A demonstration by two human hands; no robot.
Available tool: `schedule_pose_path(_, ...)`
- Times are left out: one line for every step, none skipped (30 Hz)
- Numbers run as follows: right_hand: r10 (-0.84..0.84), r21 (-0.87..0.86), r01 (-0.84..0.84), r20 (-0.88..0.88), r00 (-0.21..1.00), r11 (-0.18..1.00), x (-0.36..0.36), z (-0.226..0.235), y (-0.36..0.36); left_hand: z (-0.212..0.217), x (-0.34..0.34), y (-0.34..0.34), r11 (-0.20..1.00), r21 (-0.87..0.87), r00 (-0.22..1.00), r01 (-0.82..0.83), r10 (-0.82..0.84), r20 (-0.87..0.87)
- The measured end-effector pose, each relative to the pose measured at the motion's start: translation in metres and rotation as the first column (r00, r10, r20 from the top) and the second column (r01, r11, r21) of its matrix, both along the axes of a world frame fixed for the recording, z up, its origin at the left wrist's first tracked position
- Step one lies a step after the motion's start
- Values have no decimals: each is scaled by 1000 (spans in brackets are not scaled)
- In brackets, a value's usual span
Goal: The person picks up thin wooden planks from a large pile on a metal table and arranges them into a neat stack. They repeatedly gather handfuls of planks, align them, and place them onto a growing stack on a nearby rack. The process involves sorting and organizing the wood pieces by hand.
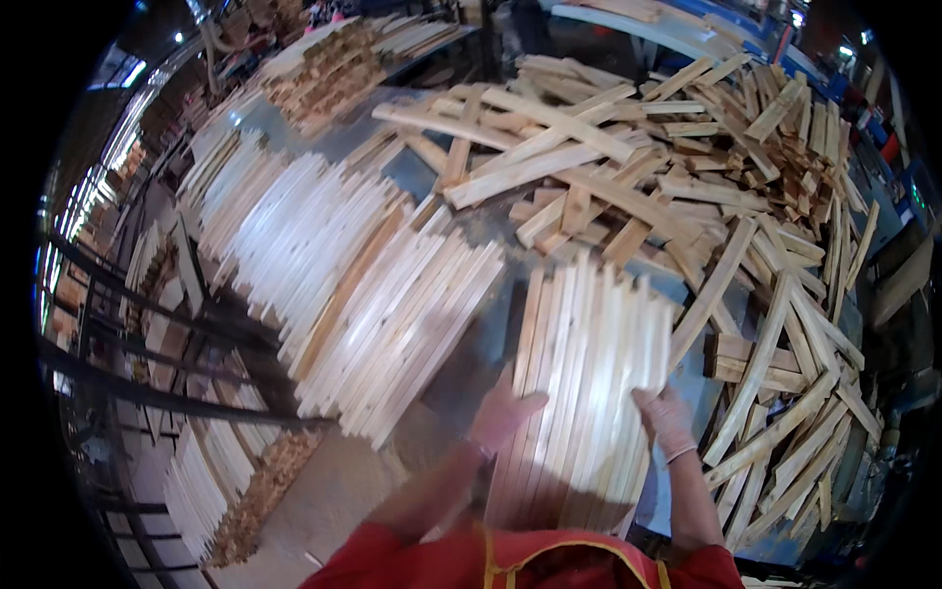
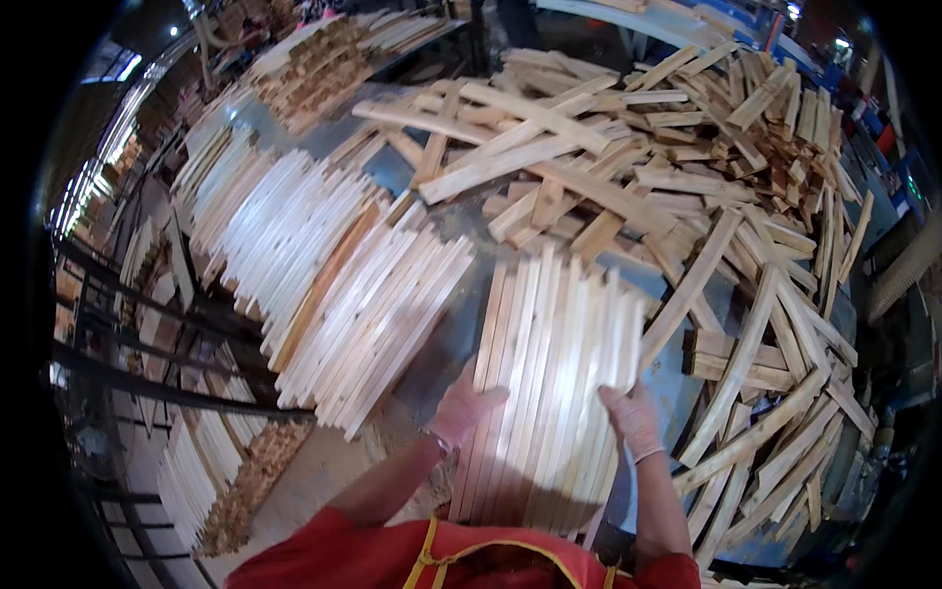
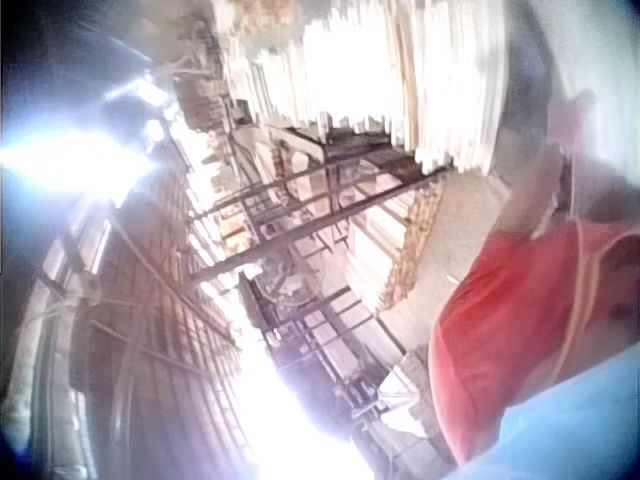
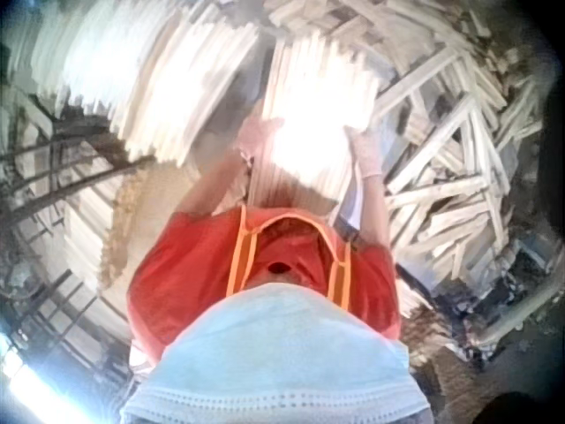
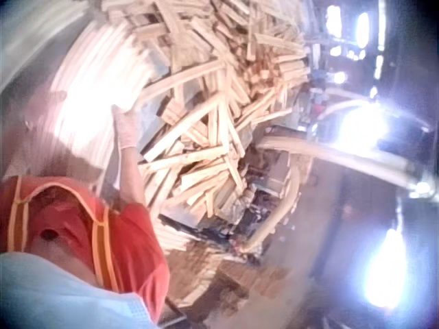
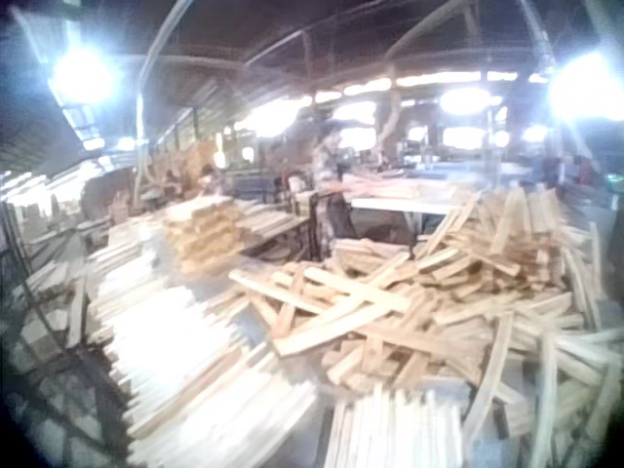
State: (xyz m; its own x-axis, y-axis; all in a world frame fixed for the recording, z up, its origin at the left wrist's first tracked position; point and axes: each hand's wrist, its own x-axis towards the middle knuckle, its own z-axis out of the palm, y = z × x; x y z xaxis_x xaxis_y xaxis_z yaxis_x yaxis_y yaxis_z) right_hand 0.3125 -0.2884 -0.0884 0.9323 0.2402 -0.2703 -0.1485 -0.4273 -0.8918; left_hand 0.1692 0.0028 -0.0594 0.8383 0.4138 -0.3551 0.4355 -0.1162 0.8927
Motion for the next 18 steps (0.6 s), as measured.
schedule_pose_path(16,-33,-13,91,996,999,-1,25,1,6,-6,0,999,50,999,18,-20,40)
schedule_pose_path(-16,82,7,110,994,997,2,49,3,26,-2,5,1000,20,997,4,-6,71)
schedule_pose_path(-63,195,39,121,991,980,4,75,6,54,5,10,1000,-10,995,2,-1,100)
schedule_pose_path(-80,269,25,197,977,963,6,106,11,83,11,17,989,148,984,-11,-15,177)
schedule_pose_path(-113,179,60,296,948,982,10,132,10,109,11,22,969,240,944,-50,-32,328)
schedule_pose_path(-188,324,66,363,913,944,-9,177,34,130,11,30,939,327,885,-105,-61,461)
schedule_pose_path(-214,366,77,352,911,927,-16,202,34,145,10,36,928,332,749,-170,-97,655)
schedule_pose_path(-233,463,40,369,900,886,-15,206,28,153,9,43,982,173,709,-72,-71,701)
schedule_pose_path(-213,401,57,357,910,914,-32,226,34,157,5,53,1000,10,678,28,-26,734)
schedule_pose_path(-193,375,48,361,912,926,-37,223,33,160,2,61,980,-144,645,139,21,764)
schedule_pose_path(-174,348,40,363,915,936,-41,210,32,148,-1,72,984,-96,721,150,-42,692)
schedule_pose_path(-106,183,14,500,859,983,-47,191,31,121,-3,86,985,-47,782,167,-104,615)
schedule_pose_path(-7,16,-3,611,792,1000,-51,161,33,97,-8,101,983,13,834,186,-165,527)
schedule_pose_path(109,-161,5,690,716,987,-58,127,33,67,-17,111,970,122,872,212,-244,424)
schedule_pose_path(166,-257,99,827,537,961,-75,104,39,39,-34,119,935,254,887,247,-324,328)
schedule_pose_path(216,-307,255,918,332,917,-93,83,42,19,-49,123,870,403,883,284,-401,244)
schedule_pose_path(275,-371,264,901,337,890,-105,68,45,-1,-68,129,773,554,873,308,-461,158)
schedule_pose_path(337,-434,284,881,333,855,-120,58,46,-18,-83,130,652,678,852,338,-519,74)
